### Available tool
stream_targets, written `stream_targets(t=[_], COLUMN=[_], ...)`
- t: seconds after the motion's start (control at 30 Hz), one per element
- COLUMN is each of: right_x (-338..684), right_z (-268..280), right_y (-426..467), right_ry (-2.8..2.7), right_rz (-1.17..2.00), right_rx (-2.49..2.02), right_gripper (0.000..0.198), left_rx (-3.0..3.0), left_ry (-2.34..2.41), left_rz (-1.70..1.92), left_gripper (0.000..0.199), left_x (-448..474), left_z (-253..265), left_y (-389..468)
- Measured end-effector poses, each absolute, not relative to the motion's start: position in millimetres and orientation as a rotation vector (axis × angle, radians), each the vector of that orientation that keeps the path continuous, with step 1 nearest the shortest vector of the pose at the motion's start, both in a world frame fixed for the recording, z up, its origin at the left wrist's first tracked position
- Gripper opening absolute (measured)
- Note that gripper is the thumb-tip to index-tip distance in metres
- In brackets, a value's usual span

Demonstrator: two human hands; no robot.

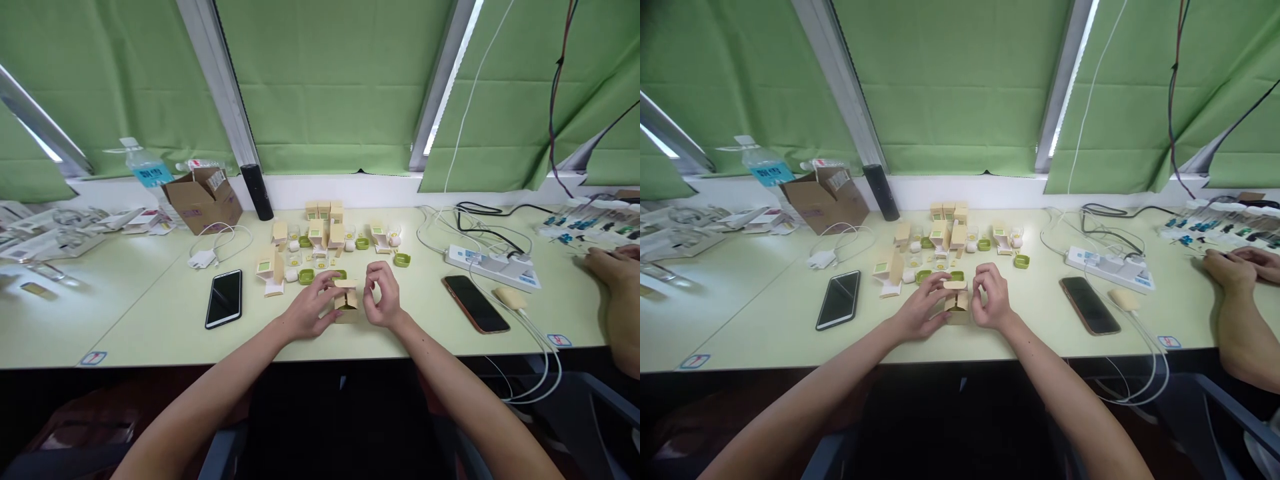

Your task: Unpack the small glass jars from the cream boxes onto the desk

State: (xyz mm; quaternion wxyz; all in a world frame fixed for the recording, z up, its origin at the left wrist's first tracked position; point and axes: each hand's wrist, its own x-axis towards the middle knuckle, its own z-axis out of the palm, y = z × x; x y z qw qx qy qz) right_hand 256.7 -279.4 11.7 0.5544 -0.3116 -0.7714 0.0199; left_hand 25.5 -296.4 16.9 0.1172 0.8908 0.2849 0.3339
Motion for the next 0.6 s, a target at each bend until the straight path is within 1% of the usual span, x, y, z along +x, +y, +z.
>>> stream_targets(t=[0.03, 0.1, 0.2, 0.37, 0.6], right_x=[257, 258, 256, 255, 261], right_z=[11, 10, 12, 17, 22], right_y=[-281, -283, -284, -284, -283], right_ry=[-1.843, -1.927, -2.081, -2.107, -2.013], right_rz=[0.01, -0.014, 0.003, 0.015, -0.005], right_rx=[-0.725, -0.705, -0.641, -0.582, -0.698], right_gripper=[0.009, 0.014, 0.021, 0.024, 0.019], left_rx=[2.581, 2.525, 2.452, 2.435, 2.432], left_ry=[0.84, 0.851, 0.863, 0.833, 0.846], left_rz=[0.969, 0.937, 0.878, 0.872, 0.849], left_gripper=[0.043, 0.047, 0.043, 0.04, 0.03], left_x=[26, 27, 28, 29, 30], left_z=[19, 21, 22, 24, 25], left_y=[-297, -296, -295, -294, -294])
